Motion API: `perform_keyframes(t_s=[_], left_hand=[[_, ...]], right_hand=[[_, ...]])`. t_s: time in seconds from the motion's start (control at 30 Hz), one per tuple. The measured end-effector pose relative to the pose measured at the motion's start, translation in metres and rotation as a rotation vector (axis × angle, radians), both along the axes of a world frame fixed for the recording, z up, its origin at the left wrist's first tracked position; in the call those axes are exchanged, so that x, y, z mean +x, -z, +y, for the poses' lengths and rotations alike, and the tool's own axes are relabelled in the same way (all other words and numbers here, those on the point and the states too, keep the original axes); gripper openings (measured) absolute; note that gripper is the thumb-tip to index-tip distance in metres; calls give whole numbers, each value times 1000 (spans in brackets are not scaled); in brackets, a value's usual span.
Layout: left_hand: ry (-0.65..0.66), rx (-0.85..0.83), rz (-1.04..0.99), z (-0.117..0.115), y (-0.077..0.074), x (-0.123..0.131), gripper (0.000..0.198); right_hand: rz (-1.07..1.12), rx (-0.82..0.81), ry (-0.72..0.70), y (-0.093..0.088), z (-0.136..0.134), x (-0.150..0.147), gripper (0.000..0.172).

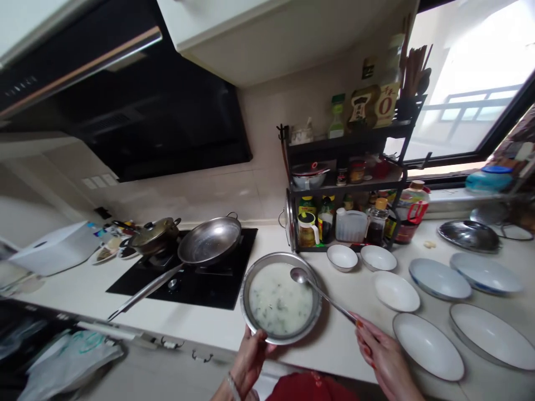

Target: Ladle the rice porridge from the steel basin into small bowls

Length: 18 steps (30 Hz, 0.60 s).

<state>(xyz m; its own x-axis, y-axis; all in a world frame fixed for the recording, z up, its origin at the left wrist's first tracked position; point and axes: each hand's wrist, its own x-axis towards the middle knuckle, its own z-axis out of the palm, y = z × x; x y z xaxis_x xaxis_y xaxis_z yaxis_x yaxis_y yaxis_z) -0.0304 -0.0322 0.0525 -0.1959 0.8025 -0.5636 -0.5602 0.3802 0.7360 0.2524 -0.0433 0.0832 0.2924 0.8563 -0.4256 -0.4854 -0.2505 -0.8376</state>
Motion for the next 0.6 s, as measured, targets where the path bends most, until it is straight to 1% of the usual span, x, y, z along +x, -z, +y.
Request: perform_keyframes(t_s=[0.13, 0.23, 0.3, 0.37, 0.43, 0.5, 0.6], left_hand=[[16, -9, -20, -12, 0, 24, 66], [37, -17, -36, -15, -3, 42, 76], [53, -10, -45, -16, -5, 53, 80], [66, -8, -67, -17, -5, 64, 82], [77, -23, -110, -16, -3, 73, 82], [96, -43, -168, -14, 0, 81, 78], [130, -53, -265, -11, 3, 89, 72]], right_hand=[[-29, -24, -25, 6, -4, 22, 54], [-93, -39, -35, 16, -9, 37, 56], [-174, -28, -80, 25, -12, 46, 59], [-310, 10, -118, 32, -15, 54, 59], [-497, 115, -147, 36, -17, 61, 54], [-697, 283, -188, 37, -19, 67, 44], [-956, 520, -298, 38, -23, 75, 32]])
